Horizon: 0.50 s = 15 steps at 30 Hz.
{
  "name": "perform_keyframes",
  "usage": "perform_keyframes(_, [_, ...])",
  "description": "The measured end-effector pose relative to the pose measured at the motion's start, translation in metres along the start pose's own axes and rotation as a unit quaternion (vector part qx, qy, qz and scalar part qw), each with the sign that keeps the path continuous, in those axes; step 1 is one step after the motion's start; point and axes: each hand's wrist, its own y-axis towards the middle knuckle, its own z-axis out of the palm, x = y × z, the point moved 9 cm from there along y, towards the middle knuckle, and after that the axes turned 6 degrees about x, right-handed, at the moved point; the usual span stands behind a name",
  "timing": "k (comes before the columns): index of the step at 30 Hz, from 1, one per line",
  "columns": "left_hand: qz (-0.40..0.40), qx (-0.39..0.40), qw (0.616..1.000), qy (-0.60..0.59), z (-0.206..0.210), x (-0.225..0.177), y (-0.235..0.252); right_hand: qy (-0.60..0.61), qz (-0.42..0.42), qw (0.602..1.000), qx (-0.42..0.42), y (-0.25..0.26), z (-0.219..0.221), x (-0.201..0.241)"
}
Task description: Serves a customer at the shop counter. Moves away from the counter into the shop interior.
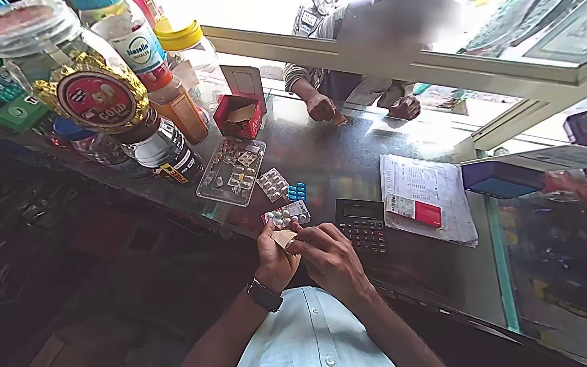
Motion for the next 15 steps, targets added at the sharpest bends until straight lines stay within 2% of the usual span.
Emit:
perform_keyframes(3, [0.003, 0.015, 1.000, -0.001, 0.002, 0.001, 0.001, 0.018, 0.034, 0.998, 0.052, 0.001, 0.007, -0.008])
perform_keyframes(6, [-0.006, 0.002, 1.000, 0.011, -0.004, 0.001, 0.004, 0.074, 0.042, 0.995, 0.051, -0.002, 0.000, -0.012])
perform_keyframes(8, [-0.012, 0.005, 1.000, 0.018, -0.006, 0.006, 0.004, 0.055, 0.044, 0.994, 0.079, -0.003, 0.004, -0.012])
perform_keyframes(10, [-0.030, 0.022, 0.999, 0.027, -0.002, 0.013, 0.002, 0.075, 0.044, 0.994, 0.061, -0.004, 0.005, -0.018])
perform_keyframes(13, [-0.017, 0.011, 0.990, 0.140, -0.002, 0.003, 0.003, 0.129, 0.090, 0.987, 0.012, 0.000, -0.018, -0.051])
perform_keyframes(15, [0.051, 0.016, 0.972, 0.227, 0.001, -0.028, 0.004, 0.090, 0.143, 0.985, 0.013, 0.011, -0.043, -0.093])
